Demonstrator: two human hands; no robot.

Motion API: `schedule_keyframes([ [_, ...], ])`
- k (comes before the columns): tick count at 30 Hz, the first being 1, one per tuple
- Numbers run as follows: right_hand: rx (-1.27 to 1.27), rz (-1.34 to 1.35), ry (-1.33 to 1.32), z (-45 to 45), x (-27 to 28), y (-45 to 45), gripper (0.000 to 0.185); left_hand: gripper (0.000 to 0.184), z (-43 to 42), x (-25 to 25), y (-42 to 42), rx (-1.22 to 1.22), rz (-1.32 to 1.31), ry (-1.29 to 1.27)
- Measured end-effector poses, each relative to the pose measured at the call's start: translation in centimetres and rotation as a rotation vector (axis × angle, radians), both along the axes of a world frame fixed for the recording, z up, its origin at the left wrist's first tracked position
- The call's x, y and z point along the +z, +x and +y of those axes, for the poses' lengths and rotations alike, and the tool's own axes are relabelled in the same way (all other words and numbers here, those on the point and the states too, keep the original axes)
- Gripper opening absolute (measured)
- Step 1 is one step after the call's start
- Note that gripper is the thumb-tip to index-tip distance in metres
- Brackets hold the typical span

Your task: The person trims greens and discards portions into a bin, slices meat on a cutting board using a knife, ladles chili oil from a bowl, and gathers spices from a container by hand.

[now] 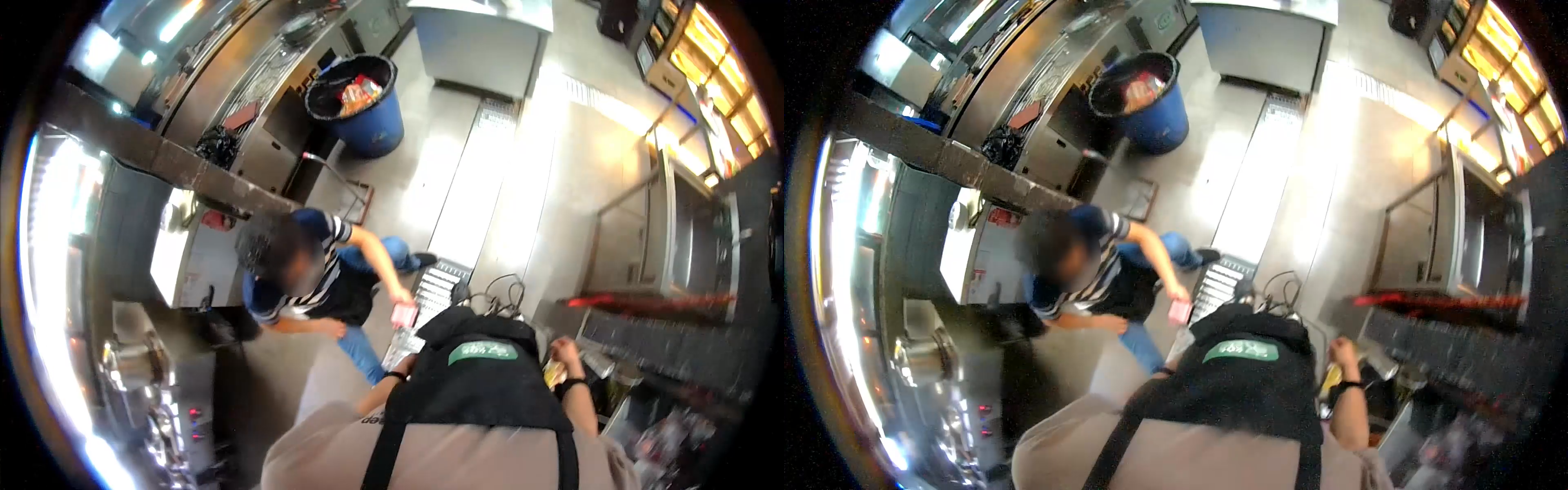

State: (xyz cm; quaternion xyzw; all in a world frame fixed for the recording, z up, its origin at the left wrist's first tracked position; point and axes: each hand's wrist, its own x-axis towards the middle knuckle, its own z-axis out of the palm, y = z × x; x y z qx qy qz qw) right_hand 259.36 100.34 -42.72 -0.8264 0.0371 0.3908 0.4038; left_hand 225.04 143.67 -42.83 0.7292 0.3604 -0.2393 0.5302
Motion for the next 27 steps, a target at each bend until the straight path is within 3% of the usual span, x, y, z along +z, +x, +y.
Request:
schedule_keyframes([
  [2,-0.095,0.165,0.151,4.5,3.1,4.0,0.006,0.029,2.6,0.2,5.4,0.018,0.011,-0.027],
  [4,0.044,0.104,0.048,6.0,3.4,8.2,0.011,0.030,4.9,-0.3,10.0,0.040,0.036,-0.028],
  [5,0.046,0.054,0.063,8.1,7.1,10.1,0.016,0.030,6.0,-0.7,12.2,0.058,0.054,-0.028],
  [6,0.097,-0.094,0.010,8.6,7.2,11.6,0.017,0.030,7.1,-0.7,14.1,0.068,0.063,-0.026],
  [10,0.092,-0.005,0.011,9.7,7.4,18.7,0.017,0.030,10.3,-1.2,22.8,0.098,0.080,-0.028],
  [12,-0.002,0.111,0.058,7.7,1.8,22.4,0.020,0.030,11.8,-1.9,28.0,0.141,0.097,0.016],
  [13,0.056,0.053,0.003,7.6,1.0,24.6,0.021,0.031,12.8,-2.1,30.7,0.181,0.123,0.061],
  [14,-0.050,0.148,-0.003,8.1,1.7,27.3,0.020,0.031,13.9,-2.1,33.7,0.224,0.151,0.122],
  [17,-0.222,0.339,0.247,8.2,1.4,36.9,0.018,0.031,16.1,-1.3,43.7,0.273,0.182,0.251],
  [20,-0.157,0.224,0.066,8.2,4.9,46.4,0.017,0.032,15.7,-2.0,54.0,-0.089,-0.026,0.169],
  [21,-0.288,0.249,0.139,8.1,5.8,49.8,0.017,0.032,14.8,3.5,60.2,-0.263,-0.190,0.111],
  [22,-0.403,0.278,0.206,8.0,6.2,53.7,0.018,0.027,13.6,9.6,66.5,-0.418,-0.162,0.393],
  [23,-0.393,0.300,0.133,8.7,8.6,57.4,0.015,0.031,15.3,-4.6,67.0,-0.140,-0.428,0.224],
  [25,-0.325,0.268,0.173,8.4,10.3,63.1,0.015,0.031,15.3,6.8,77.0,-0.147,-0.154,0.214],
  [26,-0.346,0.202,0.264,8.9,10.7,66.0,0.016,0.026,16.3,2.8,79.2,-0.065,-0.379,0.133],
  [27,-0.344,0.164,0.308,9.1,10.9,68.2,0.015,0.024,16.1,6.0,82.6,-0.012,-0.339,0.206],
])
